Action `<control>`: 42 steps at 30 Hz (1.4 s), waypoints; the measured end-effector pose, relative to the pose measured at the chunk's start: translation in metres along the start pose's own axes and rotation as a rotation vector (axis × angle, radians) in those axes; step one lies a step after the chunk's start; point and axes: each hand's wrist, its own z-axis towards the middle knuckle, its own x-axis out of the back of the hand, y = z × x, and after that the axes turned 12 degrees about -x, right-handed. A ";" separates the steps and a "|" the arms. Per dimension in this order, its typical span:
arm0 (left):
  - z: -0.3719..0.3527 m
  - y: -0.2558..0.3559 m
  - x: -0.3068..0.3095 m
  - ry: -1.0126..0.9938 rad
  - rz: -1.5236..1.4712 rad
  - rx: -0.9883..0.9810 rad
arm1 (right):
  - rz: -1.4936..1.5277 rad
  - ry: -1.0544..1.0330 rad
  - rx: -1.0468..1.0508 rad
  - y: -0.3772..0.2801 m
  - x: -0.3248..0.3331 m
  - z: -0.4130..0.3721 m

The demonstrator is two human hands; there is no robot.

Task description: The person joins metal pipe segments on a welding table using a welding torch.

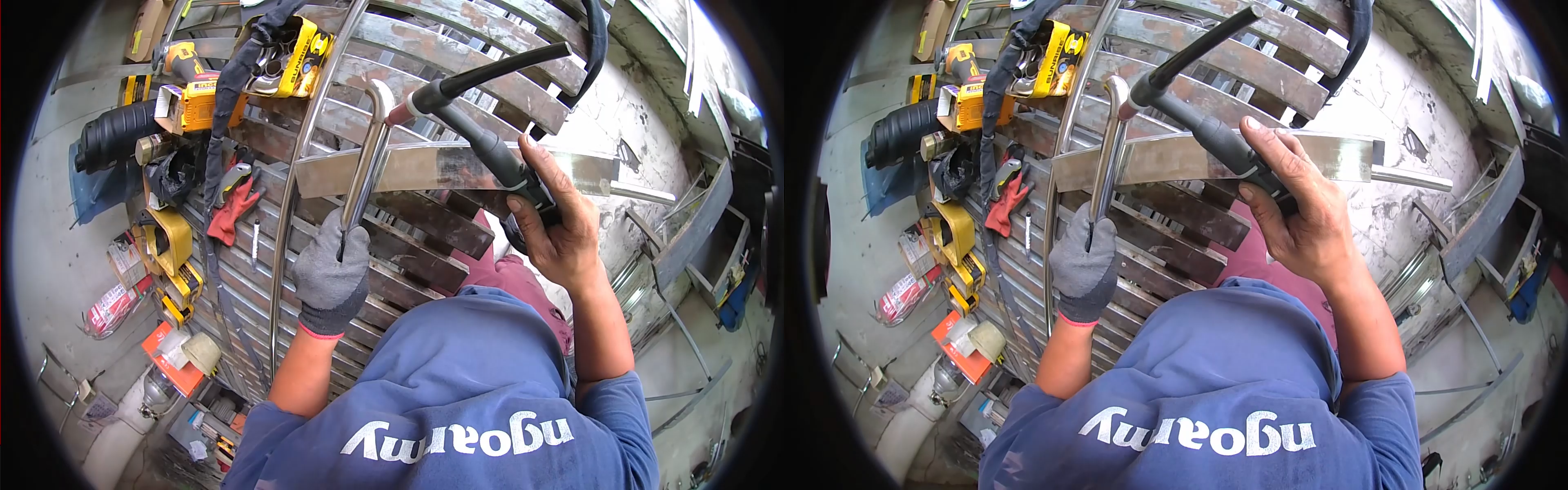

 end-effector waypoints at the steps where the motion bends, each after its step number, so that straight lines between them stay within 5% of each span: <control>1: 0.000 0.000 0.000 0.004 -0.001 0.003 | -0.004 -0.003 -0.004 0.000 0.000 0.000; 8: 0.003 0.003 -0.001 0.045 -0.009 -0.006 | -0.054 -0.015 0.011 -0.002 0.001 0.001; 11: 0.005 0.002 0.008 -0.147 0.239 -0.150 | -0.128 -0.038 0.047 -0.001 0.004 0.002; 17: 0.001 0.002 0.001 -0.017 -0.027 0.055 | 0.031 0.004 -0.091 -0.002 -0.001 -0.004; 38: 0.004 0.006 -0.003 0.096 0.012 -0.025 | -0.083 -0.003 0.021 0.000 0.000 -0.001; 42: 0.000 -0.001 -0.002 -0.028 0.172 -0.057 | -0.138 -0.025 0.031 0.002 0.003 -0.001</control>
